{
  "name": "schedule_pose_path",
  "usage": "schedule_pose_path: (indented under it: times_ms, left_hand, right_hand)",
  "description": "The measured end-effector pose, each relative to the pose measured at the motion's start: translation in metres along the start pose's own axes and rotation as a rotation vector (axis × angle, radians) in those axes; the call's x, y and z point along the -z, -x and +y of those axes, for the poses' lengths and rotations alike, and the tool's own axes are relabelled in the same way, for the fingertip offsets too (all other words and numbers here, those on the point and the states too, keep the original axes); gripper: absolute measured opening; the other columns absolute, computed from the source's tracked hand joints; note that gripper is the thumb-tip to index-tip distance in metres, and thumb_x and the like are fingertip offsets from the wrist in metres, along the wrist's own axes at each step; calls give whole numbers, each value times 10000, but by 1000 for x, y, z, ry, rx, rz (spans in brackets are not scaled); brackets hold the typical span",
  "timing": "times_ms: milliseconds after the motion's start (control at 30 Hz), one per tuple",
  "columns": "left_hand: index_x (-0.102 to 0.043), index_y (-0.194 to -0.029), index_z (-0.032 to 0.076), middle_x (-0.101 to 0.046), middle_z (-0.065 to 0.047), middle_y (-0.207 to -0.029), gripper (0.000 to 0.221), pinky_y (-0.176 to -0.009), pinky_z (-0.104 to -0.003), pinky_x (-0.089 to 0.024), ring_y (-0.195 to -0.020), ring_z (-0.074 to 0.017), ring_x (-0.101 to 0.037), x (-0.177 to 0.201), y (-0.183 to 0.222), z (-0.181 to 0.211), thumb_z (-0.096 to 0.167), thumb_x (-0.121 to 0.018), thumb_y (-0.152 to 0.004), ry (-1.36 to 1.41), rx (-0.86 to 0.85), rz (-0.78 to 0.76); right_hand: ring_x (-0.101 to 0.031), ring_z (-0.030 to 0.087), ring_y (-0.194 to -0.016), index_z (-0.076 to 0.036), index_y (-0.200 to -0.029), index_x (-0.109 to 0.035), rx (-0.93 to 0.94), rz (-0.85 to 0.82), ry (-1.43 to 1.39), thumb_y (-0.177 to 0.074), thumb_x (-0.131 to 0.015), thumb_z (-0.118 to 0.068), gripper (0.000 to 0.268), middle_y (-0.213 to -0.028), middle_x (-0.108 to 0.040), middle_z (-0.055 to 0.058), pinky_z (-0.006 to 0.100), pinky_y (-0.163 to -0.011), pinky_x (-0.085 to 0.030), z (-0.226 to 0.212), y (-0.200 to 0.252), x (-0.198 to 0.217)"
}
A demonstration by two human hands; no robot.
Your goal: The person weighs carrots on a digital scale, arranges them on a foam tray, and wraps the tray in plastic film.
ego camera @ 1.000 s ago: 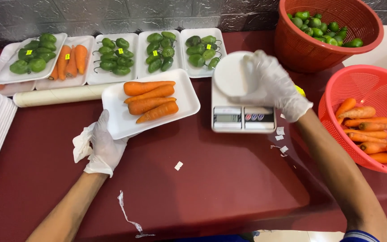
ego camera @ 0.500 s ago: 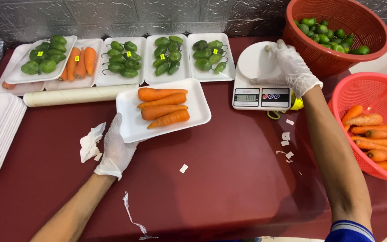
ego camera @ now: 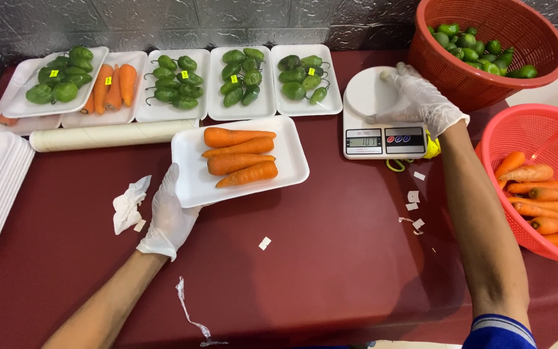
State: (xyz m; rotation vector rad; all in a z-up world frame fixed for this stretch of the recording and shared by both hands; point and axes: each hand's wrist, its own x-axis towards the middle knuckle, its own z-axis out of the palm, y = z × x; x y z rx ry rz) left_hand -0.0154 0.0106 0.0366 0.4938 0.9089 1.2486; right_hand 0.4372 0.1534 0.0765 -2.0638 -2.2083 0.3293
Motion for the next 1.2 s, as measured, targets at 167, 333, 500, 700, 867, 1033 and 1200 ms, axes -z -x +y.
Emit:
schedule_pose_path:
  times_ms: [167, 333, 500, 700, 867, 1033, 1200]
  left_hand:
    - [-593, -1281, 118, -683, -87, -1277, 350, -949, -575, -596, -1146, -303, -683, -8, 0, 3, 340, -603, -1011, 106, 25, 198]
    - [-581, -1286, 118, -678, -89, -1274, 357, -985, -581, -582, -1165, -303, -674, -27, 12, 11, 339, -598, -1006, 100, 33, 197]
    - [-581, -1286, 113, -678, -96, -1272, 357, -982, -592, -582, -1161, -316, -676, -28, 13, 10, 331, -602, -1005, 92, 36, 198]
    - [-578, -1296, 123, -676, -78, -1275, 353, -1005, -567, -573, -1168, -291, -672, -27, 14, 7, 336, -588, -1014, 79, 34, 195]
    - [-583, -1288, 124, -679, -80, -1269, 353, -991, -576, -578, -1160, -292, -675, -28, 14, 6, 334, -602, -1006, 76, 32, 199]
    - [-579, -1296, 116, -675, -85, -1280, 352, -1012, -578, -567, -1173, -295, -669, -32, 15, 8, 323, -593, -1012, 89, 42, 211]
    - [-582, -1304, 122, -673, -86, -1302, 355, -1044, -565, -549, -1199, -289, -659, -34, 17, 9, 327, -584, -1014, 86, 50, 207]
  right_hand:
    - [-252, 422, -1531, -280, -1615, -341, -99, -86, 31, -675, -788, -632, 1098, -1712, -222, 120, 555, -1266, -267, -27, 19, 10]
    - [-602, 432, -1241, -297, -1604, -392, 23, 51, 303, -655, -864, -513, 1081, -1482, -569, 162, 512, -1088, -499, -43, 60, 0]
    - [-750, 279, -1029, -376, -1399, -630, 260, 170, 659, -488, -894, -702, 1003, -1326, -711, -59, 379, -938, -617, 13, 80, -56]
    - [-738, 174, -1104, -474, -1420, -537, 147, 88, 600, -861, -686, -562, 585, -1374, -675, -190, 370, -995, -527, 53, 79, -85]
    - [-685, 145, -1217, -437, -1491, -497, 134, 139, 580, -951, -602, -430, 550, -1402, -669, -130, 427, -1025, -522, 63, 60, -95]
    - [-652, 104, -1255, -395, -1372, -590, 203, 333, 637, -929, -659, -348, 451, -1348, -669, -160, 379, -851, -630, 54, 45, -92]
    - [-738, 113, -1049, -399, -1305, -668, 203, 490, 605, -957, -666, -255, 376, -1150, -735, -153, 356, -759, -655, 56, 14, -92]
